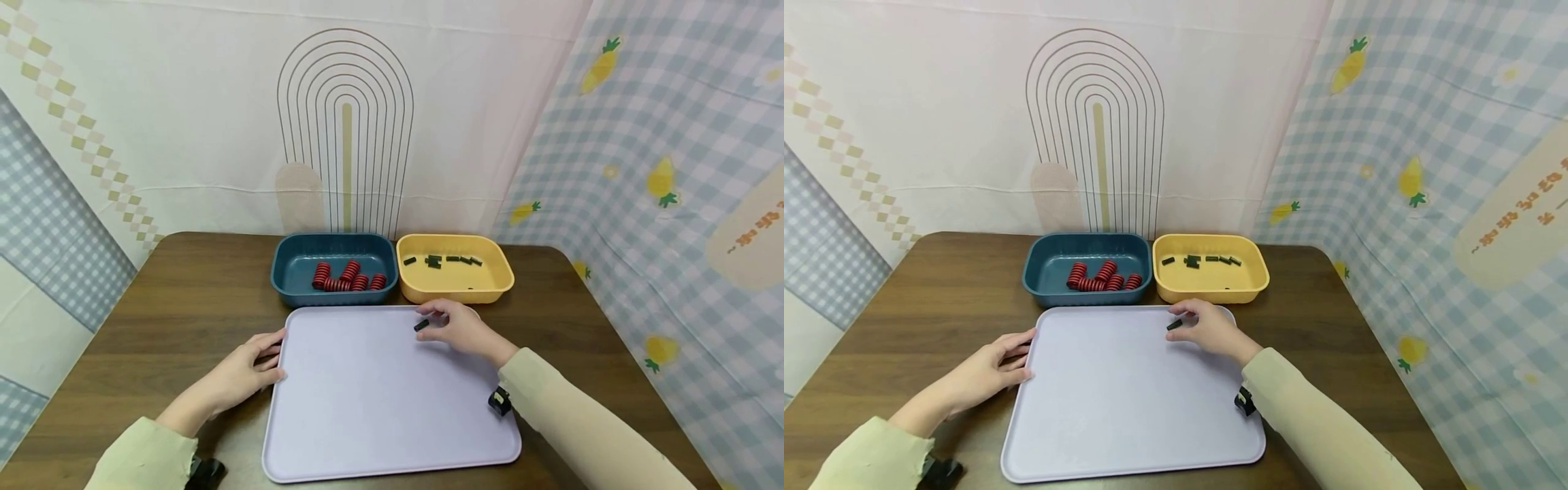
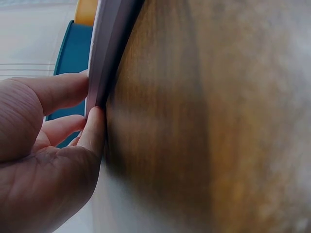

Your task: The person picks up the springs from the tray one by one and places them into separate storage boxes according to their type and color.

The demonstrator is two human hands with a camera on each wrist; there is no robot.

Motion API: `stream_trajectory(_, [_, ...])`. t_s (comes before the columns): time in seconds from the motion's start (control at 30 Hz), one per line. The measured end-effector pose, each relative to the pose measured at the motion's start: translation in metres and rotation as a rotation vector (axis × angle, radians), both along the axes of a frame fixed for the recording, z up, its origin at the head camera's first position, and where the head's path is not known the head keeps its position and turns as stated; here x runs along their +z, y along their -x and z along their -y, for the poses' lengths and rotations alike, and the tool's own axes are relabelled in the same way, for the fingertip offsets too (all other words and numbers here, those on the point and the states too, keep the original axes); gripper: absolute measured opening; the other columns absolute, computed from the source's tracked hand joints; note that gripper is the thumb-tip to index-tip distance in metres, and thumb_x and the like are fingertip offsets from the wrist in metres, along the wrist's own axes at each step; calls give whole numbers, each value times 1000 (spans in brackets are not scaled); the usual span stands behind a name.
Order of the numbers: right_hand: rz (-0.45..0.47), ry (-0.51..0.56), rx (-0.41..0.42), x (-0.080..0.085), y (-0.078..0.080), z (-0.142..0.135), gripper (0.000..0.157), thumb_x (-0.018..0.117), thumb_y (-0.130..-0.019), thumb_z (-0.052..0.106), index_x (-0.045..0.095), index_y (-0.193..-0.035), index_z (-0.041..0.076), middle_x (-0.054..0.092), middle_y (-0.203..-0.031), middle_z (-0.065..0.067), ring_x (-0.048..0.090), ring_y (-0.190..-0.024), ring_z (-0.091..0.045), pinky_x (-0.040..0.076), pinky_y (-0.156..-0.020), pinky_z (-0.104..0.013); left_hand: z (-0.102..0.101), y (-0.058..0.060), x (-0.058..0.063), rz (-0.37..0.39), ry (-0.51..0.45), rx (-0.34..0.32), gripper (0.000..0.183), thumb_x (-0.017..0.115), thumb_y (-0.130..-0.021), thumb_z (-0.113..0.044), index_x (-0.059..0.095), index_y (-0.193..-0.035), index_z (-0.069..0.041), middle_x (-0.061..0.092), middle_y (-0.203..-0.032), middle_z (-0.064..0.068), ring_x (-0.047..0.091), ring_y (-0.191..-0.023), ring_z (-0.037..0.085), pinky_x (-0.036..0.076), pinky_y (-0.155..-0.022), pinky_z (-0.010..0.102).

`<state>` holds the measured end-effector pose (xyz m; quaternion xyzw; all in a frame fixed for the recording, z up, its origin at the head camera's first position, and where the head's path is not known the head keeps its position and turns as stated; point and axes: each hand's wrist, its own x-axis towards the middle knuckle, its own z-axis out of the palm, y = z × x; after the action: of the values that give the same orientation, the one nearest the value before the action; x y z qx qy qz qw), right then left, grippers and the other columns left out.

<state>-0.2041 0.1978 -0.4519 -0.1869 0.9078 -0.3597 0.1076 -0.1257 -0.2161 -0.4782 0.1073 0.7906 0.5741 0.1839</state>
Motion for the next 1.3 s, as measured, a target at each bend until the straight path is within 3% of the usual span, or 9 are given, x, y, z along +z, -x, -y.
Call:
stream_trajectory(0.17, [0,-47,-14,-6,1,-3,52,82,-77,39,66,-123,19,63,-117,8,56,-110,-13,46,-94,-36,0,0,1,2,9,4,74,68,-90,-3,26,-151,2,24,-148,24,37,-134,38,44,-95,26])
stream_trajectory(0.37, [9,-24,0,-10,3,-5,52,83,-76,36,66,-121,16,64,-113,6,57,-102,-16,47,-89,-36,0,0,3,5,16,4,74,68,-90,-5,26,-151,1,25,-149,23,37,-134,37,45,-94,26])
stream_trajectory(0.67, [14,-37,-25,-15,3,-1,28,81,-81,27,68,-102,15,62,-96,4,56,-89,-13,46,-79,-31,0,0,4,1,28,4,73,68,-90,-6,27,-151,-1,25,-149,23,39,-133,36,45,-94,27])
stream_trajectory(0.83, [-6,-58,10,-14,2,2,16,79,-83,23,68,-91,16,61,-88,5,55,-83,-13,46,-75,-31,0,0,4,2,30,4,73,68,-90,-6,27,-151,0,25,-149,23,39,-133,36,45,-94,27])
stream_trajectory(1.07, [-21,-73,13,-12,0,4,13,77,-84,24,66,-86,18,60,-84,7,53,-79,-12,45,-74,-32,0,1,4,1,32,3,74,68,-90,-6,27,-151,-1,25,-149,23,39,-133,36,45,-94,27])
stream_trajectory(1.3, [21,-63,-54,-7,0,2,12,74,-87,27,64,-87,21,60,-84,5,54,-80,-14,45,-74,-32,0,1,2,13,9,2,75,69,-90,-6,26,-151,0,24,-149,23,37,-134,37,45,-95,27])
